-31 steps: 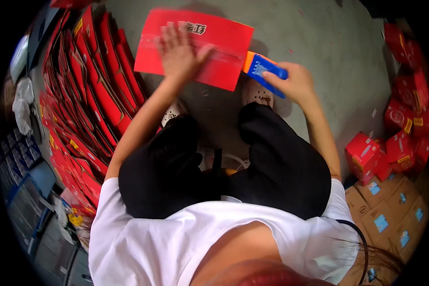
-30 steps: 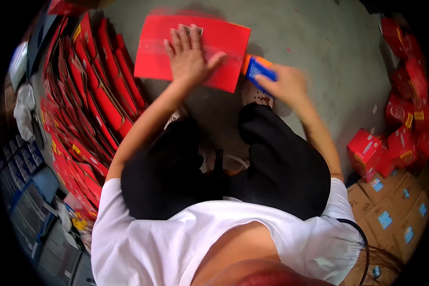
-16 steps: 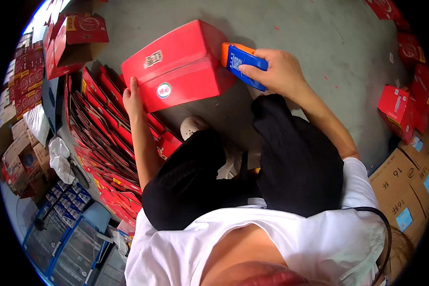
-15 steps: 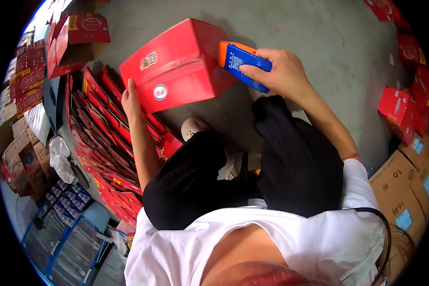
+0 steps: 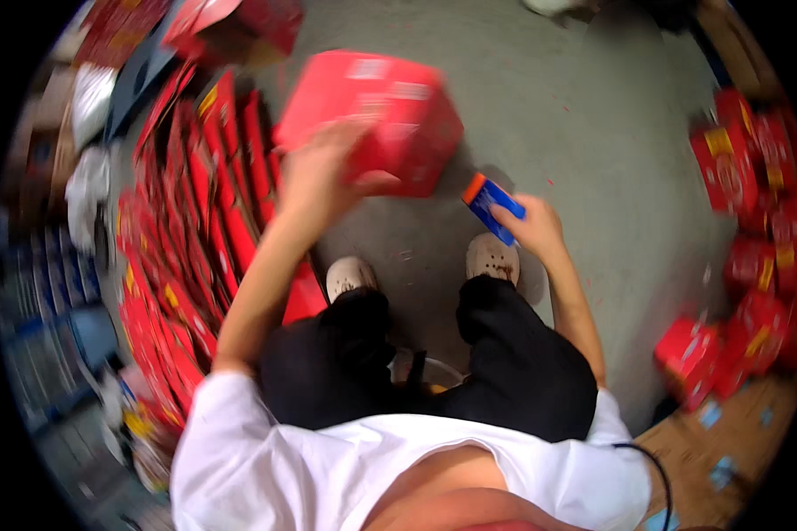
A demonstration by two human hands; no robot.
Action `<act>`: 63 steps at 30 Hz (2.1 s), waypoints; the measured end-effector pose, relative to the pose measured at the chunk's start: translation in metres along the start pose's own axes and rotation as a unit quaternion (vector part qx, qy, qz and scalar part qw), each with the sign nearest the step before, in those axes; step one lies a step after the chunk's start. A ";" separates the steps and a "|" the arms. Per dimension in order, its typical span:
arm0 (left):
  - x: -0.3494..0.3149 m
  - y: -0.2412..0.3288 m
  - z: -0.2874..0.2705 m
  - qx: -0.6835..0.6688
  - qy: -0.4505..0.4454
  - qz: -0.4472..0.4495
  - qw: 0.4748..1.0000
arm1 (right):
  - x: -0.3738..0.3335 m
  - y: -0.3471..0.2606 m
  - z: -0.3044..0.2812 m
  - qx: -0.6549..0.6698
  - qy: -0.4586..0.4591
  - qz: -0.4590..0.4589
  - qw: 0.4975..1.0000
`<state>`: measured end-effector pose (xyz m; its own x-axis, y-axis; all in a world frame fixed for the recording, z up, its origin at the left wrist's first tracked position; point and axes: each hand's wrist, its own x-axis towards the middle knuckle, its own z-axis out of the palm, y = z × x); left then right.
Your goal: The person assembles red cardboard boxes by folding the flaps and securing them with a handheld blue and orange tape dispenser. The person works in a warehouse environment surrounded by stacks of flat and assembled boxes, repeatedly picking up a flat box, folding it into shape, and applying tape to seal it.
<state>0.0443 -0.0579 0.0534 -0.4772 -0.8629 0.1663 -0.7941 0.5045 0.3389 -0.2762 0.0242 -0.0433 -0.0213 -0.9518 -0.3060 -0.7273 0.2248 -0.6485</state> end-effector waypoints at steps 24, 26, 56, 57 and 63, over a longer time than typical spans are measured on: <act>-0.203 -0.189 0.054 0.121 -0.116 -0.492 0.854 | -0.040 0.024 0.052 0.319 -0.232 0.106 0.913; -0.226 -0.206 0.045 0.078 -0.032 -0.462 0.883 | -0.039 0.023 0.052 0.290 -0.225 0.085 0.926; -0.047 0.037 0.034 -0.514 -0.245 -0.317 0.758 | -0.013 -0.099 0.054 0.049 0.013 -0.139 0.989; -0.042 0.033 0.040 -0.531 -0.256 -0.319 0.742 | -0.014 -0.092 0.051 0.030 0.012 -0.117 0.993; 0.073 -0.046 0.077 -0.483 0.014 -0.277 0.831 | -0.022 -0.067 0.024 0.103 -0.003 -0.051 0.993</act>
<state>0.0167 -0.1416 -0.0217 -0.1199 -0.9621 -0.2451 -0.2105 -0.2166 0.9533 -0.2102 0.0347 -0.0097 0.0500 -0.9704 -0.2361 -0.5693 0.1666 -0.8051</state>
